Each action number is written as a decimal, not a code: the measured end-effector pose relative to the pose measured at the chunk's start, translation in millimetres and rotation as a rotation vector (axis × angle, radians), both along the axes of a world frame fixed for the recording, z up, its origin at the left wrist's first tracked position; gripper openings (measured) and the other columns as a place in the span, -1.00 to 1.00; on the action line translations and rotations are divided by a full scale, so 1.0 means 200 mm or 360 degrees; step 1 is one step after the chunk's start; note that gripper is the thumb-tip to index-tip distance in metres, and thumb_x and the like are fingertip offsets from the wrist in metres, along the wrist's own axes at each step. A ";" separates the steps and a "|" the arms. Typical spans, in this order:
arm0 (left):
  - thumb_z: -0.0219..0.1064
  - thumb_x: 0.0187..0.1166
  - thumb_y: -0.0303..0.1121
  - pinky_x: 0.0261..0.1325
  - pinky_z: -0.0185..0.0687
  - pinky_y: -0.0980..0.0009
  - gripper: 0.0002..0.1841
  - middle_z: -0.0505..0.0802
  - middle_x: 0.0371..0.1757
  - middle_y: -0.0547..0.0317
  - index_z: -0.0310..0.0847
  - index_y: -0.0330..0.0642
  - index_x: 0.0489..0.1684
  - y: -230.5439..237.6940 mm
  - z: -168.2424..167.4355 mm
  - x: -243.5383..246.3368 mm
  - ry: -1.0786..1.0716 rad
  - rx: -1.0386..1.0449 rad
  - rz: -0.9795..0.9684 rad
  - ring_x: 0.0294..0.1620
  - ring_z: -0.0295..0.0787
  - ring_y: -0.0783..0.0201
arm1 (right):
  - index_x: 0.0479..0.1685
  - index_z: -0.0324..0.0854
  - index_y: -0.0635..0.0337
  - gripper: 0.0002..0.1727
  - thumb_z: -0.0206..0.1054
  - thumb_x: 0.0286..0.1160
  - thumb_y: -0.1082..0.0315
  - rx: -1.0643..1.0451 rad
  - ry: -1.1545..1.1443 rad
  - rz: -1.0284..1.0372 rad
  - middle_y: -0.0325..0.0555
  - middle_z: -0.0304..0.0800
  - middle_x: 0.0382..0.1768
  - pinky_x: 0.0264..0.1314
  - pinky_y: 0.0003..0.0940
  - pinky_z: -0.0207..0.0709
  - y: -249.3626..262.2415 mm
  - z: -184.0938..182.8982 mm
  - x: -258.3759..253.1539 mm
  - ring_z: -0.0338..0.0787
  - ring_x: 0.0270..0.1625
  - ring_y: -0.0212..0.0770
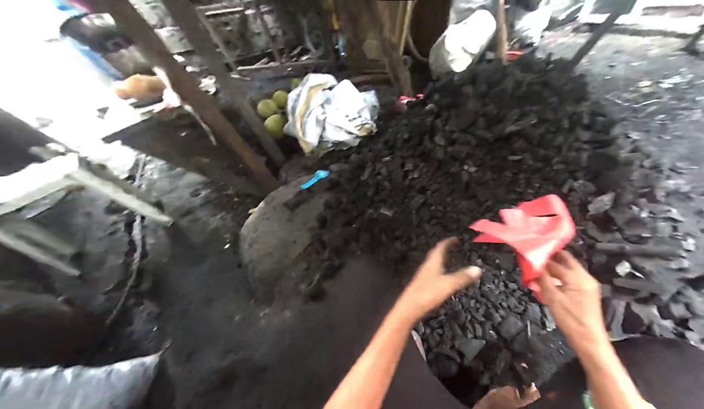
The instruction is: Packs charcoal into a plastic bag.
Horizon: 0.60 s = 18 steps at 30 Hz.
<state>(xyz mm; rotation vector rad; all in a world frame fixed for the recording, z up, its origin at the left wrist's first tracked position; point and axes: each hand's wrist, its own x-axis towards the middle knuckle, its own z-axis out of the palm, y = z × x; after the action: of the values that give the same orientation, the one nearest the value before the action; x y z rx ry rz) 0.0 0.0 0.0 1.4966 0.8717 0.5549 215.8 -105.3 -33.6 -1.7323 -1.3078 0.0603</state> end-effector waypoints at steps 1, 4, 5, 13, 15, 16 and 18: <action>0.41 0.60 -0.25 0.55 0.49 0.01 -0.20 0.44 0.70 -0.20 0.07 -0.16 0.84 -0.02 -0.01 0.09 -0.0071 -0.0147 -0.0144 0.58 0.51 -0.04 | -0.08 0.84 0.43 -0.62 0.24 0.56 0.25 0.0007 -0.0007 0.0014 0.38 0.77 0.19 0.31 0.38 0.53 0.02 -0.02 -0.05 0.78 0.22 0.32; 0.43 0.58 -0.33 0.47 0.56 0.18 -0.26 0.63 0.49 -0.16 0.16 -0.28 0.75 -0.06 -0.05 0.22 -0.0216 -0.0314 -0.0236 0.42 0.63 0.13 | -0.17 0.88 0.36 -0.62 0.24 0.56 0.22 -0.0031 -0.0101 0.0020 0.27 0.84 0.03 0.22 0.39 0.55 0.02 -0.08 -0.12 0.81 0.11 0.28; 0.44 0.56 -0.35 0.41 0.60 0.26 -0.31 0.69 0.38 -0.12 0.24 -0.32 0.67 -0.08 -0.05 0.21 -0.0241 -0.0310 -0.0265 0.33 0.68 0.20 | -0.23 0.88 0.35 -0.64 0.27 0.54 0.23 -0.0030 -0.0236 0.0003 0.26 0.86 -0.05 0.19 0.43 0.55 0.01 -0.11 -0.13 0.84 0.05 0.31; 0.42 0.60 -0.39 0.28 0.71 0.25 -0.71 0.88 0.04 -0.02 0.70 -0.37 0.17 -0.07 -0.17 0.14 -0.0132 0.0103 0.0125 0.10 0.83 0.27 | -0.43 0.85 0.22 -0.61 0.28 0.58 0.12 -0.0076 -0.0489 0.0049 0.05 0.88 -0.32 0.03 0.29 0.69 0.00 -0.21 -0.21 0.90 -0.16 0.15; 0.34 0.66 -0.44 0.15 0.73 0.31 -0.84 0.89 -0.13 0.05 0.75 -0.36 -0.02 -0.06 -0.17 0.13 -0.0147 0.0070 0.0236 -0.07 0.84 0.33 | -0.35 0.87 0.22 -0.58 0.30 0.59 0.05 -0.0071 -0.0316 0.0058 -0.02 0.87 -0.31 -0.13 0.09 0.75 -0.02 -0.18 -0.21 0.89 -0.24 -0.01; 0.37 0.64 -0.47 0.12 0.74 0.33 -0.87 0.90 -0.16 0.07 0.76 -0.36 -0.06 -0.05 -0.17 0.12 -0.0179 0.0036 0.0238 -0.10 0.84 0.34 | -0.29 0.86 0.23 -0.60 0.35 0.54 0.04 -0.0032 -0.0182 0.0044 -0.04 0.86 -0.28 -0.22 -0.04 0.77 -0.03 -0.16 -0.21 0.87 -0.29 -0.10; 0.42 0.53 -0.56 0.06 0.76 0.40 -0.88 0.90 -0.20 0.10 0.76 -0.36 -0.08 -0.06 -0.15 0.11 -0.0347 -0.0088 0.0234 -0.16 0.84 0.38 | -0.12 0.77 0.28 -0.58 0.45 0.42 0.03 0.0000 0.0171 0.0069 -0.07 0.82 -0.21 -0.30 -0.25 0.71 -0.04 -0.11 -0.20 0.77 -0.36 -0.26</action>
<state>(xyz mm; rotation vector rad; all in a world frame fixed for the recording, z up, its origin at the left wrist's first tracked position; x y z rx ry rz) 22.2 -11.7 -30.4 1.3011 0.8232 0.7810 175.0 -113.1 -54.8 -1.6774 -1.2665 0.1755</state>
